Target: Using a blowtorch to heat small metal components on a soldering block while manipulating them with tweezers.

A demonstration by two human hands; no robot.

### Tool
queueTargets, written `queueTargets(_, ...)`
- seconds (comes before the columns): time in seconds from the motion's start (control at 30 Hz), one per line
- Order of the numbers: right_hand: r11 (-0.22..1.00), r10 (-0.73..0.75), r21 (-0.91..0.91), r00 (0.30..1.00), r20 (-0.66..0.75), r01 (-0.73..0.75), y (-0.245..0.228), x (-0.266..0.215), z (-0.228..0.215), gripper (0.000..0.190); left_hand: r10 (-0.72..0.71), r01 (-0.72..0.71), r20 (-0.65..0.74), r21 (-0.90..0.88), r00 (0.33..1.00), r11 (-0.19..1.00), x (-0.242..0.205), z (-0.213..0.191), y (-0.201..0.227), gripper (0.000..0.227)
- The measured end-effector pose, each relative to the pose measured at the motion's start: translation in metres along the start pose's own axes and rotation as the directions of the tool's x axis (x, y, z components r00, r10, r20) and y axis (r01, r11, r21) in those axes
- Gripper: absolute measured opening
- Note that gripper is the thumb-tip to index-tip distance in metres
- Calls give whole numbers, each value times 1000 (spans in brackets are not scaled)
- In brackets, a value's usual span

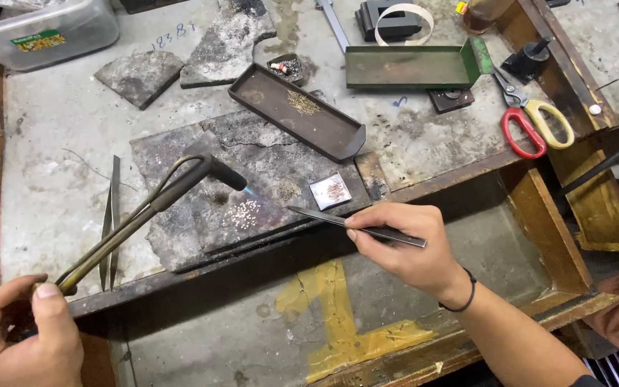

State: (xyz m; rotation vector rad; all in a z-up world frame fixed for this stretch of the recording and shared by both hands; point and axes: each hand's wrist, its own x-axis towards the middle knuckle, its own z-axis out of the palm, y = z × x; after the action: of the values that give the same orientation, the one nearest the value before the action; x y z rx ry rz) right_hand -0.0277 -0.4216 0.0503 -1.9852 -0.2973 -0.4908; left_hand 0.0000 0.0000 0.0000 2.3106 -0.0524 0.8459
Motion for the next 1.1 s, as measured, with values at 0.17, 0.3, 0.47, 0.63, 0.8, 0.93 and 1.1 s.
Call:
queueTargets(0.17, 1000, -4, -8, 1000, -20, 4, 2, -3, 1, 5, 77, -76, -15, 40, 997, 996, 6, 1, -5, 17)
queueTargets(0.3, 991, 67, -114, 998, -16, -68, 12, -11, -3, 9, 232, -230, -41, 59, 972, 971, 28, 0, 25, 12)
queueTargets(0.47, 985, 93, -147, 995, -26, -96, 13, -15, 1, 9, 234, -233, -76, 23, 969, 972, 35, -2, 40, 13)
queueTargets(0.63, 989, 65, -128, 997, -44, -70, 12, -16, 1, 9, 236, -239, -75, -24, 969, 971, 37, 2, 42, 14)
queueTargets(0.8, 994, 2, -104, 997, -74, -10, 15, -18, 11, 11, 255, -256, -58, -7, 965, 967, 37, 4, 39, 15)
queueTargets(0.93, 997, 8, -71, 998, -64, -13, 24, -21, 22, 13, 261, -261, -51, 7, 964, 965, 37, 5, 36, 14)
queueTargets(1.1, 996, -44, -76, 996, -75, 38, 25, -17, 31, 12, 257, -256, -54, 14, 965, 967, 38, 6, 36, 16)
